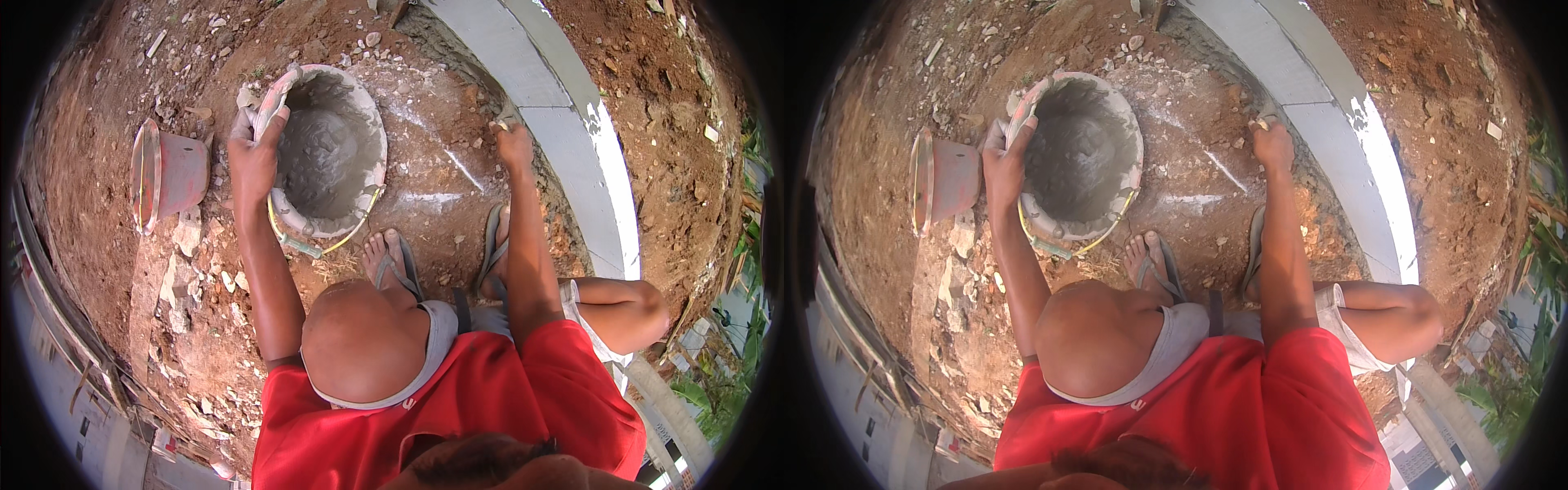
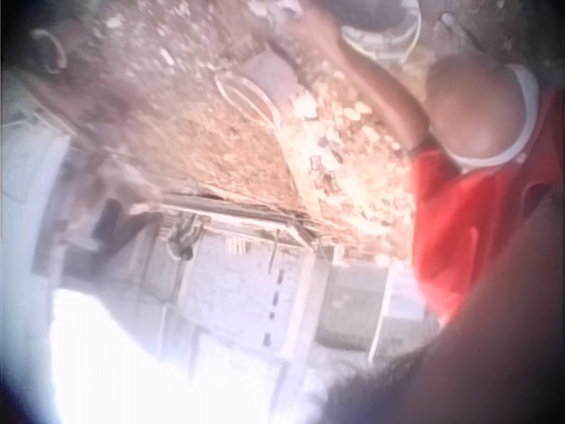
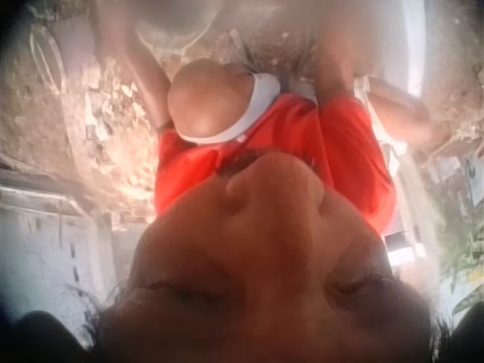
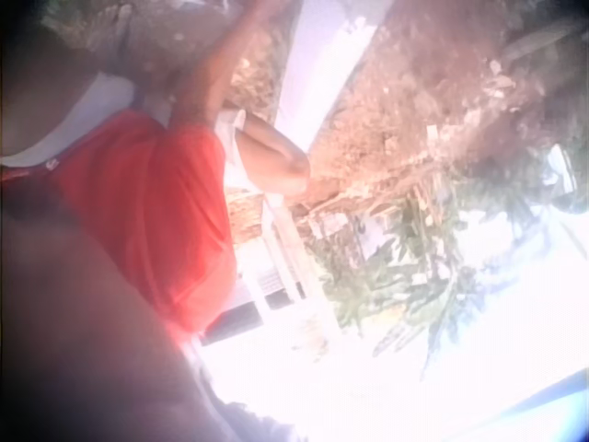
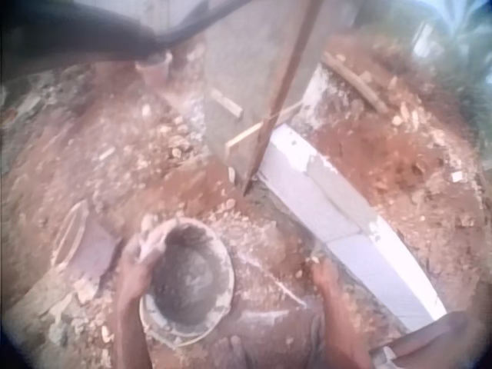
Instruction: The person measures and cuts a white tile with a hand saw, then applies mortar to the tile and places it into a curved border. The person uses a trowel to spread mortar and adjusts the tile into position.
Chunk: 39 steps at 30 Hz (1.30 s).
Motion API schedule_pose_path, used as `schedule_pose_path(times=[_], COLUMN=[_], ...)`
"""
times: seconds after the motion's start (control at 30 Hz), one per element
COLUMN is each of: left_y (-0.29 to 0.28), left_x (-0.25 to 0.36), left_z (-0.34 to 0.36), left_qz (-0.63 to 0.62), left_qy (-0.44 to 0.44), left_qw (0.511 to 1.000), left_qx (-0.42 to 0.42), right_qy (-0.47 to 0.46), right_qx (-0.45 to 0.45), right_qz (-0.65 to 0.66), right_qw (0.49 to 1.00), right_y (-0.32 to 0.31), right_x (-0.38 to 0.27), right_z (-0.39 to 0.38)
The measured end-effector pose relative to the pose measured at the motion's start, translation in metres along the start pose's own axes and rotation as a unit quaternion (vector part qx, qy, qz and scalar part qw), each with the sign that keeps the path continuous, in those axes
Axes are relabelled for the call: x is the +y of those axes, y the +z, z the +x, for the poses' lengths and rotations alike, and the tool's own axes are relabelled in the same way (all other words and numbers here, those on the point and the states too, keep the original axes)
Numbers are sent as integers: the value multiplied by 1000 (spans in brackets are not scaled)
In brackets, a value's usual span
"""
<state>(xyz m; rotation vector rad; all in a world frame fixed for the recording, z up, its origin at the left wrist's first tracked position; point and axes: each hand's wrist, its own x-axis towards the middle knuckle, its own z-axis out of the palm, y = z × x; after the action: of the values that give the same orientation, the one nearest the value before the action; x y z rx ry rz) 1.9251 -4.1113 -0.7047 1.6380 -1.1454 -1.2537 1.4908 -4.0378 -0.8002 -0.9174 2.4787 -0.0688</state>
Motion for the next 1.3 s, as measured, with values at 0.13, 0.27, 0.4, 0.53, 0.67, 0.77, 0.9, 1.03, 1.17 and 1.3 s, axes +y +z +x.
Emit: schedule_pose_path(times=[0.13, 0.27, 0.4, 0.53, 0.67, 0.77, 0.9, 1.03, 1.17, 1.3], left_y=[0, -2, -3, -2, 0, 3, 0, 2, 2, 7], left_x=[-2, 1, -2, -4, -5, 0, -7, 1, -4, 1], left_z=[2, 2, 3, 3, 5, 4, 6, 2, 4, 2], left_qz=[-25, -16, -10, -22, -20, -3, -39, -51, -45, -49], left_qy=[-13, -22, -18, -17, -22, -20, -27, -19, -5, 4], left_qw=[1000, 1000, 1000, 1000, 1000, 1000, 999, 999, 999, 999], left_qx=[-7, -5, -5, -6, -3, -9, -16, 4, -5, 8], right_qy=[18, 3, 24, -21, -66, -33, -10, -13, -23, -53], right_qx=[6, 49, 126, 130, 87, 22, 41, 79, 144, 135], right_qz=[32, 59, 48, 52, 23, 5, 50, 91, 60, 42], right_qw=[999, 997, 991, 990, 994, 999, 998, 993, 987, 988], right_y=[-7, -5, 22, 39, 38, 31, 6, 7, 34, 49], right_x=[10, 6, -5, 2, -16, -40, -44, -32, -23, -31], right_z=[3, -20, -54, -59, -40, -6, 6, -9, -38, -43])
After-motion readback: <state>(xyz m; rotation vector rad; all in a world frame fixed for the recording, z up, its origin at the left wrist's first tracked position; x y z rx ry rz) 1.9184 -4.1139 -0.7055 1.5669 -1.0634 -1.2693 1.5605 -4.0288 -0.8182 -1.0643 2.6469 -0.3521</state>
